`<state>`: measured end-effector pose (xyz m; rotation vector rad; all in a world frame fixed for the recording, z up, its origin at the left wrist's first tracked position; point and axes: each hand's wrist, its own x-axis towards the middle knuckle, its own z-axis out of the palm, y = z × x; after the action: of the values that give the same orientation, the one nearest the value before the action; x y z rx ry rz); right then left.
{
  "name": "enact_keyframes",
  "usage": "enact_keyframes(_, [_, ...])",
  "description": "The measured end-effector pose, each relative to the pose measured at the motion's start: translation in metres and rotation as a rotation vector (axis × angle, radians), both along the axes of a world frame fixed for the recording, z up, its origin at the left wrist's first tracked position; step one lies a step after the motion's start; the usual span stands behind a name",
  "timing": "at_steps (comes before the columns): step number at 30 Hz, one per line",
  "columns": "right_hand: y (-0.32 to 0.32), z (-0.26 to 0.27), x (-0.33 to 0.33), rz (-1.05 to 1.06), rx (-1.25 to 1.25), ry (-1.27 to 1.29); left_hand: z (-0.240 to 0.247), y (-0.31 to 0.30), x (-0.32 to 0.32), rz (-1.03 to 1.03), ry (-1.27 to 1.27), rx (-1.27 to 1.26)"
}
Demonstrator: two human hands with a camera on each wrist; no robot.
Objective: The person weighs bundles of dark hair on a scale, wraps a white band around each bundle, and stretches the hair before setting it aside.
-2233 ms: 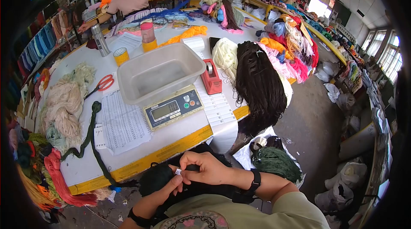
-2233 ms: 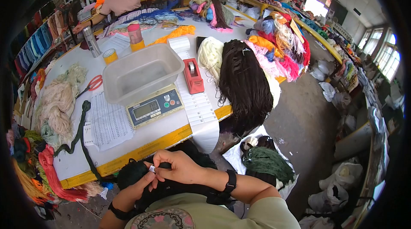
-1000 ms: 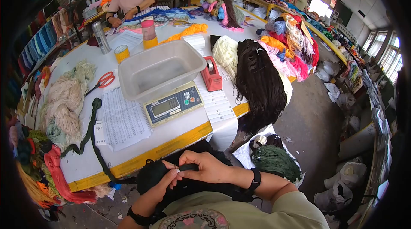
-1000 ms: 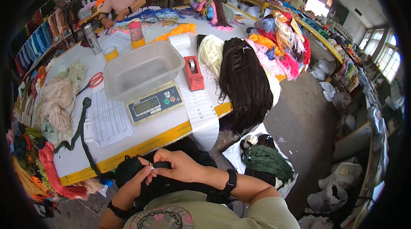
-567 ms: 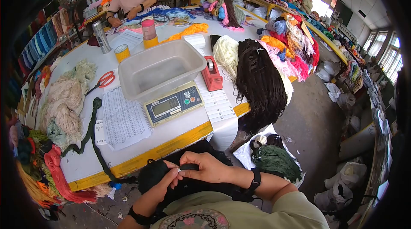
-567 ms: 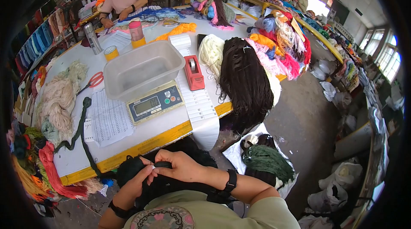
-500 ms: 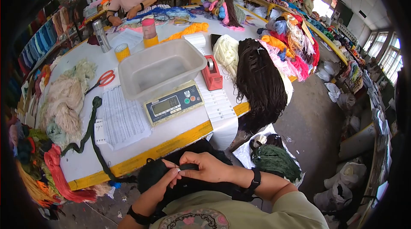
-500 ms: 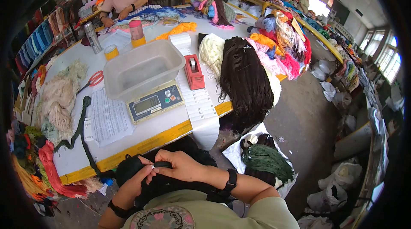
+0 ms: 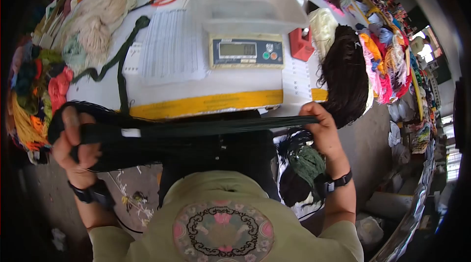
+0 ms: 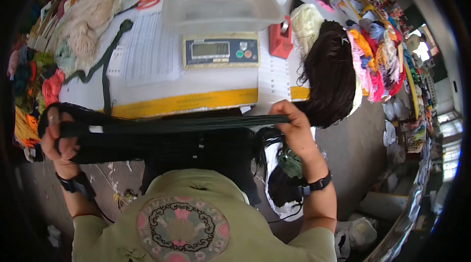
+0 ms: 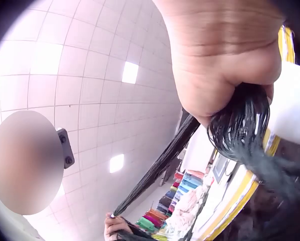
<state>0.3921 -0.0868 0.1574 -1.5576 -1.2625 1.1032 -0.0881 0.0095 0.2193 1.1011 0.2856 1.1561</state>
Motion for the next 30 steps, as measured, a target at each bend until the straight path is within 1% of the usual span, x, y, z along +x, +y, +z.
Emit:
enact_keyframes(2, [-0.011,-0.004,0.02,-0.008,0.0,-0.117,-0.003,0.006,-0.054,-0.102,0.02,0.078])
enact_keyframes(3, [-0.017,-0.002,0.029,-0.026,-0.042,-0.116,-0.004,0.009,-0.082,-0.132,0.034,0.116])
enact_keyframes(5, [-0.034,-0.018,0.061,-0.058,-0.174,-0.132,-0.003,0.004,-0.136,0.019,0.08,0.056])
enact_keyframes(6, [-0.042,-0.023,0.066,-0.058,-0.181,-0.128,0.011,-0.015,-0.138,0.355,0.103,-0.236])
enact_keyframes(7, [-0.049,-0.026,0.068,0.033,-0.346,-0.389,0.017,-0.006,-0.139,0.239,0.386,-0.118])
enact_keyframes(8, [-0.054,-0.03,0.068,0.125,-0.505,-0.651,0.012,-0.006,-0.13,0.443,0.484,-0.122])
enact_keyframes(9, [-0.056,-0.035,0.067,0.124,-0.504,-0.65,0.008,-0.004,-0.133,0.453,0.516,-0.106])
enact_keyframes(10, [-0.057,-0.041,0.064,0.298,-0.49,-0.814,0.004,-0.002,-0.135,0.462,0.547,-0.089])
enact_keyframes(11, [-0.057,-0.043,0.059,0.472,-0.467,-0.977,-0.003,-0.002,-0.12,0.553,0.534,-0.013])
enact_keyframes(12, [-0.046,-0.03,0.036,0.534,-0.28,-1.089,-0.003,0.0,-0.103,0.4,0.462,0.015])
enact_keyframes(13, [-0.031,-0.026,0.021,0.537,-0.112,-0.981,-0.001,0.001,-0.082,0.254,0.387,0.05])
enact_keyframes(14, [-0.013,-0.011,-0.009,0.498,0.069,-0.867,-0.002,0.001,-0.051,0.21,0.331,0.085])
enact_keyframes(15, [0.003,0.001,-0.036,0.47,0.162,-0.675,-0.001,-0.001,-0.018,0.175,0.279,0.127])
enact_keyframes(16, [0.015,0.013,-0.063,0.443,0.328,-0.591,0.004,-0.002,0.014,0.116,0.224,0.106])
enact_keyframes(17, [0.023,0.029,-0.09,0.419,0.354,-0.425,0.009,-0.003,0.04,0.054,0.172,0.086])
enact_keyframes(18, [0.031,0.046,-0.114,0.414,0.422,-0.331,0.013,-0.002,0.058,-0.03,0.126,0.027])
enact_keyframes(19, [0.04,0.052,-0.131,0.406,0.511,-0.262,0.016,-0.001,0.073,-0.12,0.08,-0.035])
enact_keyframes(21, [0.048,0.062,-0.164,0.357,0.393,0.128,0.02,0.001,0.1,-0.255,-0.004,-0.044])
enact_keyframes(22, [0.051,0.064,-0.173,0.363,0.412,0.126,0.022,0.001,0.106,-0.282,0.006,-0.029])
enact_keyframes(24, [0.056,0.064,-0.183,0.493,0.192,0.477,0.017,0.002,0.11,-0.306,0.024,0.007])
enact_keyframes(25, [0.058,0.064,-0.181,0.502,0.196,0.473,0.018,0.001,0.108,-0.298,0.022,0.014])
enact_keyframes(27, [0.06,0.063,-0.17,0.516,0.111,0.382,0.019,-0.001,0.106,-0.171,0.106,-0.036])
enact_keyframes(28, [0.061,0.063,-0.165,0.52,0.068,0.336,0.022,-0.003,0.102,-0.136,0.157,-0.059])
enact_keyframes(29, [0.061,0.062,-0.161,0.524,0.067,0.332,0.024,-0.004,0.1,-0.133,0.153,-0.058])
enact_keyframes(30, [0.061,0.062,-0.157,0.5,0.082,0.297,0.026,-0.005,0.098,-0.067,0.27,-0.054])
